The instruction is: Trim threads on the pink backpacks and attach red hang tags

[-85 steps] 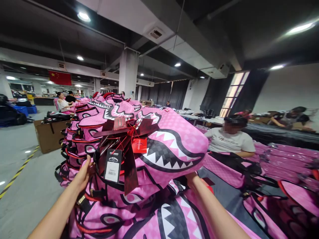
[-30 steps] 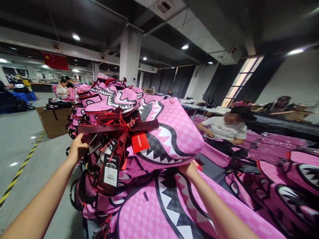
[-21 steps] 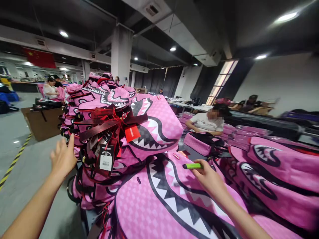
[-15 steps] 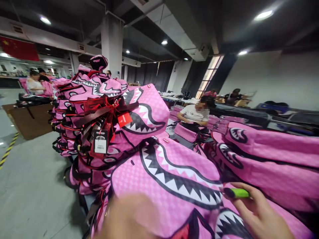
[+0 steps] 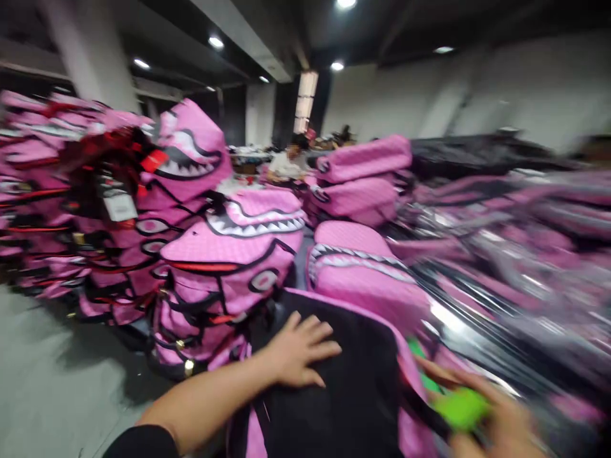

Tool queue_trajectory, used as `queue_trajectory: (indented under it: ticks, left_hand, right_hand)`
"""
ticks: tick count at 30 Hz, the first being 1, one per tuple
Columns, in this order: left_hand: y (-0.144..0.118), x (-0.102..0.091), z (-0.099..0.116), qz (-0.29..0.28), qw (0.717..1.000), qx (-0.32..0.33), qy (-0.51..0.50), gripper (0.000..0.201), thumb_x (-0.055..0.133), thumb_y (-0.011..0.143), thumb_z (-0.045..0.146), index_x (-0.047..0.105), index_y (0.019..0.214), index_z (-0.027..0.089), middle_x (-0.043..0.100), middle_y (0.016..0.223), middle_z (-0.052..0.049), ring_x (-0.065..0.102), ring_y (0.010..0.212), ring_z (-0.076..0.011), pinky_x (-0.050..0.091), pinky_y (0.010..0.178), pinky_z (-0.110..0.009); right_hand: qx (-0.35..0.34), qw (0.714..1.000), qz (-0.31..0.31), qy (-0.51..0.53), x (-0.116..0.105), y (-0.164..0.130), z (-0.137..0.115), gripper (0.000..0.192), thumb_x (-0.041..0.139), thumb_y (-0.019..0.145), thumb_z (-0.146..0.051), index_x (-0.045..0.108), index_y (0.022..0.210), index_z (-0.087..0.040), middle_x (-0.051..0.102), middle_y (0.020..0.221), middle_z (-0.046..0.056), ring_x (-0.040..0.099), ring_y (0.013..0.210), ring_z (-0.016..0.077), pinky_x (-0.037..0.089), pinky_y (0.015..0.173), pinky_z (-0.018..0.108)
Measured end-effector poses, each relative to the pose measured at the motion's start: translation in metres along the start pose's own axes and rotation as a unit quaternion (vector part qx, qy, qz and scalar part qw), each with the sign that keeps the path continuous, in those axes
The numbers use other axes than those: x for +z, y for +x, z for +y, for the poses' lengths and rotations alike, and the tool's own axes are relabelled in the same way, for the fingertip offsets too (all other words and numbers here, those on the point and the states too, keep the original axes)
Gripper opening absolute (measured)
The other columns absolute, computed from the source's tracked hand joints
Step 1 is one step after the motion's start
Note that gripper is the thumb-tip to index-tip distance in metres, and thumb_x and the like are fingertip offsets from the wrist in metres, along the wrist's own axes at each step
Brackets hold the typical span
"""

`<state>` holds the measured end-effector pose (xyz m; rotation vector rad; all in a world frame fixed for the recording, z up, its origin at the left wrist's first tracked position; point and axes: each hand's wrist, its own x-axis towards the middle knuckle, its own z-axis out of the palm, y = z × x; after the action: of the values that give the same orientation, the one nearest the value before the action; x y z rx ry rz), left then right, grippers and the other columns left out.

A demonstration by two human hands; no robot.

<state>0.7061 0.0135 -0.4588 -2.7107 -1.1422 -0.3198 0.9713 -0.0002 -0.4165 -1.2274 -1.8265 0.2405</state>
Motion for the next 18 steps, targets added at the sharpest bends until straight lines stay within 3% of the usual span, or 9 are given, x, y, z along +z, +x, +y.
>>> queue_trajectory:
  ticks: [3,5,8,10,12,15,18]
  left_hand:
    - [-0.002,0.001,0.005,-0.027,0.997,-0.059,-0.05,0.076,0.043,0.088,0.071,0.033,0.153,0.032,0.025,0.164,-0.011,0.022,0.15,-0.04,0.021,0.114,-0.073]
    - [0.001,0.002,0.008,-0.028,0.996,-0.076,-0.037,0.072,0.046,0.091,0.062,0.031,0.154,0.031,0.021,0.164,-0.013,0.018,0.151,-0.0398,0.016,0.115,-0.074]
    - [0.0,-0.003,0.018,-0.035,0.995,-0.093,-0.008,0.069,0.046,0.094,0.056,0.029,0.155,0.029,0.018,0.165,-0.014,0.016,0.152,-0.0389,0.016,0.114,-0.074]
    - [-0.001,-0.01,0.029,-0.034,0.994,-0.106,0.007,0.067,0.047,0.095,0.051,0.031,0.155,0.026,0.019,0.164,-0.016,0.019,0.151,-0.0399,0.02,0.113,-0.074]
    - [0.005,-0.016,0.043,-0.004,0.994,-0.104,0.02,0.061,0.051,0.094,0.041,0.039,0.151,0.021,0.028,0.16,-0.02,0.027,0.148,-0.0395,0.025,0.113,-0.07]
    - [0.037,-0.023,0.058,0.043,0.998,0.018,0.029,0.047,0.054,0.093,0.031,0.053,0.138,0.017,0.049,0.147,-0.019,0.04,0.141,-0.0333,0.025,0.118,-0.059]
    - [0.084,-0.03,0.061,-0.001,0.987,0.157,0.038,0.041,0.064,0.088,0.044,0.065,0.116,0.014,0.066,0.12,-0.016,0.058,0.119,-0.031,0.034,0.111,-0.053]
  right_hand:
    - [-0.048,0.991,0.001,-0.127,0.001,-0.09,-0.007,0.03,0.051,0.087,-0.024,0.065,0.113,-0.022,0.071,0.119,0.013,0.068,0.111,0.0318,0.053,0.098,0.056]
    - [-0.076,0.978,-0.008,-0.192,0.013,-0.12,-0.001,0.036,0.051,0.083,-0.01,0.061,0.117,-0.019,0.059,0.139,0.016,0.052,0.133,0.0361,0.039,0.108,0.066]
    - [-0.012,0.983,0.054,-0.175,0.031,-0.13,0.018,0.04,0.049,0.084,-0.005,0.054,0.122,-0.016,0.046,0.15,0.018,0.027,0.149,0.0351,0.036,0.112,0.065]
    - [0.041,0.987,0.1,-0.121,0.038,-0.126,0.028,0.044,0.048,0.086,-0.008,0.047,0.13,-0.014,0.044,0.151,0.021,0.027,0.149,0.0309,0.04,0.113,0.057]
    - [0.07,0.989,0.105,-0.076,0.04,-0.121,0.035,0.047,0.048,0.086,-0.01,0.043,0.133,-0.015,0.047,0.148,0.02,0.037,0.145,0.0272,0.043,0.113,0.051]
    - [0.085,0.992,0.084,-0.048,0.036,-0.117,0.04,0.048,0.052,0.085,-0.013,0.044,0.132,-0.018,0.053,0.144,0.017,0.046,0.14,0.0259,0.045,0.112,0.047]
    - [0.081,0.993,0.079,-0.044,0.03,-0.114,0.043,0.043,0.056,0.087,-0.019,0.045,0.128,-0.019,0.055,0.141,0.018,0.048,0.138,0.0265,0.046,0.111,0.046]
